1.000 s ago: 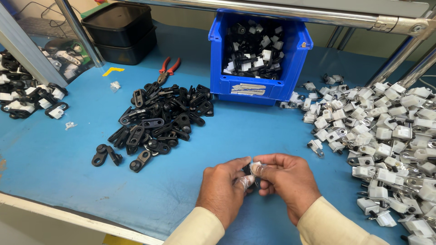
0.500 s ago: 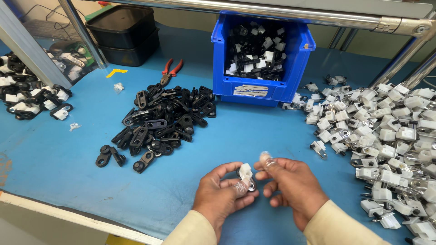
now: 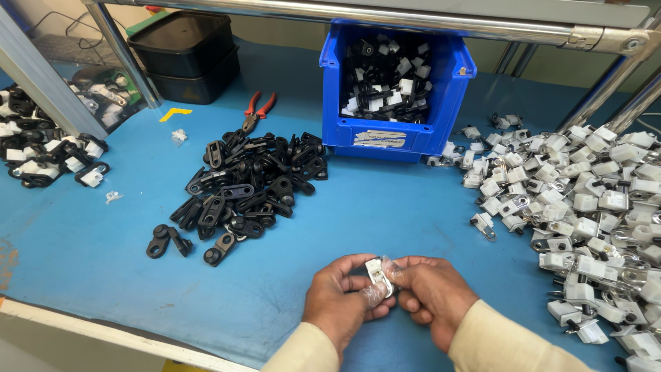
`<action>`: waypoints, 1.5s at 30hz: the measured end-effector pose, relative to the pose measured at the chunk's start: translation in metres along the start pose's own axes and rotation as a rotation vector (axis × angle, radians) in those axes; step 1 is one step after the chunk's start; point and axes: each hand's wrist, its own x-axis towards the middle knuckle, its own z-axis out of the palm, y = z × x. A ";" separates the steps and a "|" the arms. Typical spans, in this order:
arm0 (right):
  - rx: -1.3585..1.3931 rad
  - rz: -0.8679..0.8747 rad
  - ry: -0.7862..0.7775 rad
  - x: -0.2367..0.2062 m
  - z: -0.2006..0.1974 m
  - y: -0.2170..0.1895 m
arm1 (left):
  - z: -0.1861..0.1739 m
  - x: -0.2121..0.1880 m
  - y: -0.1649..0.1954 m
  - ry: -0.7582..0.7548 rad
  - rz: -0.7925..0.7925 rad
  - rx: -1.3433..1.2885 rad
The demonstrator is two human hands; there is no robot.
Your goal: The person picks a black plastic bracket and a white plastic part from the workbench, presses the white part onto the bracket by hand, and drops the assembled piece into a blue bin, repeating this cycle with new parts. The person occasionally sets finished pieces aside before placing them in the bin.
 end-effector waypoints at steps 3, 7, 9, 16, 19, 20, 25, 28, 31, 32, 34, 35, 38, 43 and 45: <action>0.074 -0.008 0.124 -0.007 0.011 0.007 | 0.005 -0.001 0.005 0.078 -0.001 0.037; -0.006 -0.183 0.081 -0.023 0.011 0.018 | 0.006 -0.008 0.012 0.088 -0.028 0.003; -0.002 -0.173 0.079 -0.027 0.007 0.022 | 0.005 -0.012 0.015 0.051 -0.019 -0.007; 0.082 -0.191 0.125 -0.020 0.009 0.023 | 0.014 -0.017 0.015 0.078 0.038 0.017; 0.177 -0.168 0.173 -0.020 0.013 0.022 | 0.019 -0.015 0.014 0.130 -0.014 -0.062; 0.192 -0.183 0.135 -0.023 0.013 0.023 | 0.019 -0.015 0.015 0.118 -0.026 -0.087; 0.060 -0.179 0.136 -0.030 0.010 0.026 | 0.018 -0.017 0.017 0.111 -0.030 -0.051; 0.109 -0.203 0.189 -0.026 0.015 0.025 | 0.027 -0.019 0.014 0.176 0.003 -0.051; 0.167 -0.159 0.180 -0.024 0.015 0.023 | 0.034 -0.019 0.010 0.248 0.017 -0.120; 0.167 -0.151 0.126 -0.026 0.012 0.022 | 0.034 -0.019 0.010 0.257 0.020 -0.146; 0.114 -0.140 0.087 -0.029 0.004 0.020 | 0.032 -0.020 0.011 0.234 0.003 -0.140; 0.064 -0.137 0.101 -0.030 0.001 0.019 | 0.030 -0.019 0.013 0.204 -0.016 -0.105; -0.027 -0.143 0.091 -0.029 -0.005 0.013 | 0.018 -0.016 0.025 0.044 -0.144 0.110; -0.363 -0.300 0.058 -0.024 -0.015 -0.005 | -0.012 -0.009 0.041 -0.124 -0.207 0.354; -0.547 -0.402 0.073 -0.023 -0.015 -0.011 | -0.015 -0.008 0.037 -0.202 -0.149 0.348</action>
